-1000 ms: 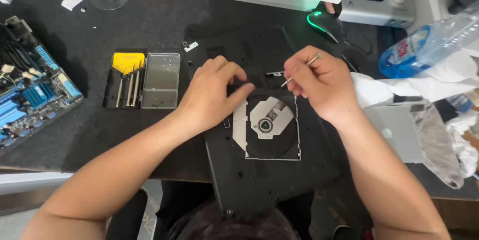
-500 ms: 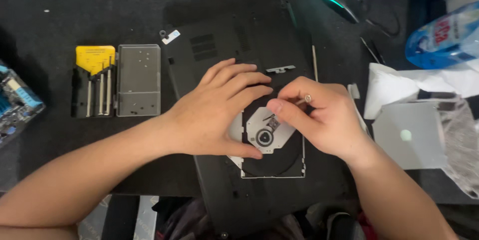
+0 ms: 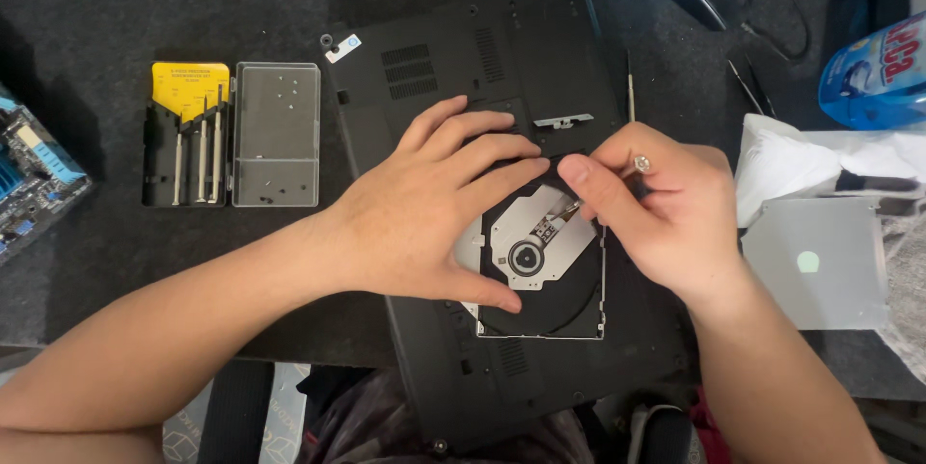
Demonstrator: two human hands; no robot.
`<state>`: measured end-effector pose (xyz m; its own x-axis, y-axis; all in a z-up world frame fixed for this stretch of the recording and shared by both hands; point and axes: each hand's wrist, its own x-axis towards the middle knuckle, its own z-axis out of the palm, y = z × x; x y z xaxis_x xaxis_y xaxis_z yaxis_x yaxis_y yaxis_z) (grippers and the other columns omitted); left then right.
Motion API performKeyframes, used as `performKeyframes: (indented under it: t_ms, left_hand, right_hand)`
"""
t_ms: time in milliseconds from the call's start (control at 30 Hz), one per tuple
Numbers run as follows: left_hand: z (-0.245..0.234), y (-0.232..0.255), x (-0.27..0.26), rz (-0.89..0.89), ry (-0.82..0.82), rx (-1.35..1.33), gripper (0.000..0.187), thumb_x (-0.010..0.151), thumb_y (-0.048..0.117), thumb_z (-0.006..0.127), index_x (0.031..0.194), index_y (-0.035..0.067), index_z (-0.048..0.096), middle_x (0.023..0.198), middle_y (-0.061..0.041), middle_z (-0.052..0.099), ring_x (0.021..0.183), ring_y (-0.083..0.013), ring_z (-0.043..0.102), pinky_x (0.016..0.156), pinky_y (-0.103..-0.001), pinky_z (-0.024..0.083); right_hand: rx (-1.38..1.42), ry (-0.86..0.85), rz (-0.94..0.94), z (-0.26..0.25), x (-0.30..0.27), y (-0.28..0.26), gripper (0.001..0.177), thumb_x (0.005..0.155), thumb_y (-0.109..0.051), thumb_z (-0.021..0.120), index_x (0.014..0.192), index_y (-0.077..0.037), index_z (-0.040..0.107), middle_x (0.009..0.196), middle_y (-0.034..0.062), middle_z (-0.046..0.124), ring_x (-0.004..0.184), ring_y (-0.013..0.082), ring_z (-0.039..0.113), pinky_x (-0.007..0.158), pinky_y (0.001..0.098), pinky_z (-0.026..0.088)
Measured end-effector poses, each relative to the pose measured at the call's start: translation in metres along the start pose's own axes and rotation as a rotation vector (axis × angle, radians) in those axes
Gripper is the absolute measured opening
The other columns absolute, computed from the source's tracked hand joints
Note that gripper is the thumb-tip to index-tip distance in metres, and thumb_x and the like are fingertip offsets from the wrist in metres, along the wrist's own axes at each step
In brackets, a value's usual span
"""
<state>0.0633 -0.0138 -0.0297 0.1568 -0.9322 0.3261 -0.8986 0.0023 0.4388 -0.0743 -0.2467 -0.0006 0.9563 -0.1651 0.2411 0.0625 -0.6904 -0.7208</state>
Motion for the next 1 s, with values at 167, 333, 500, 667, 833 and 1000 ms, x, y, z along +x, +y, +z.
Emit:
performKeyframes:
  t_ms: [167,333,500,667,833,1000]
  left_hand:
    - [0.000,-0.001,0.000,0.020,-0.013,0.020,0.126,0.076,0.088,0.092,0.163,0.004,0.057,0.161,-0.016,0.061,0.160,-0.0433,0.046,0.136,-0.072,0.024]
    - [-0.002,0.000,0.002,0.027,-0.044,0.033,0.137,0.070,0.096,0.090,0.165,0.003,0.055,0.164,-0.016,0.059,0.162,-0.0446,0.044,0.137,-0.073,0.022]
    - [-0.002,0.001,0.002,0.037,-0.066,0.043,0.141,0.072,0.099,0.085,0.166,0.000,0.052,0.169,-0.020,0.055,0.165,-0.0466,0.039,0.137,-0.075,0.018]
    - [0.000,0.000,0.001,0.029,-0.055,0.040,0.140,0.072,0.100,0.083,0.166,0.001,0.053,0.168,-0.019,0.056,0.165,-0.0469,0.040,0.137,-0.075,0.019]
    - [0.001,-0.001,0.001,0.032,-0.049,0.044,0.140,0.073,0.100,0.084,0.166,0.000,0.053,0.168,-0.020,0.056,0.164,-0.0475,0.040,0.137,-0.075,0.020]
    - [0.002,-0.002,0.000,0.031,-0.037,0.045,0.142,0.073,0.101,0.085,0.168,0.001,0.052,0.169,-0.019,0.057,0.164,-0.0470,0.042,0.138,-0.074,0.020]
  right_hand:
    - [-0.036,-0.086,-0.106,-0.014,0.002,0.006,0.026,0.102,-0.016,0.090,0.085,-0.008,0.072,0.068,-0.0014,0.070,0.057,0.0082,0.057,0.057,0.0237,0.041]
    - [-0.083,-0.166,-0.172,-0.025,0.003,0.002,0.019,0.096,-0.019,0.093,0.089,-0.010,0.079,0.072,-0.0016,0.076,0.057,0.0093,0.066,0.054,0.0231,0.045]
    - [-0.116,-0.295,-0.146,-0.012,-0.006,-0.004,0.018,0.097,-0.037,0.086,0.088,-0.023,0.080,0.065,-0.0120,0.074,0.055,0.0069,0.066,0.055,0.0265,0.046]
    - [-0.088,-0.315,-0.173,-0.001,-0.010,-0.006,0.027,0.103,-0.034,0.081,0.081,-0.022,0.070,0.062,-0.0132,0.064,0.051,0.0084,0.054,0.053,0.0281,0.040]
    - [-0.050,-0.328,-0.196,0.003,-0.014,-0.010,0.027,0.105,-0.036,0.074,0.084,-0.020,0.072,0.071,-0.0116,0.073,0.056,0.0102,0.063,0.056,0.0286,0.046]
    - [-0.015,-0.284,-0.307,0.003,-0.014,-0.013,0.032,0.107,-0.023,0.072,0.078,-0.015,0.062,0.064,-0.0048,0.059,0.055,0.0145,0.058,0.052,0.0300,0.040]
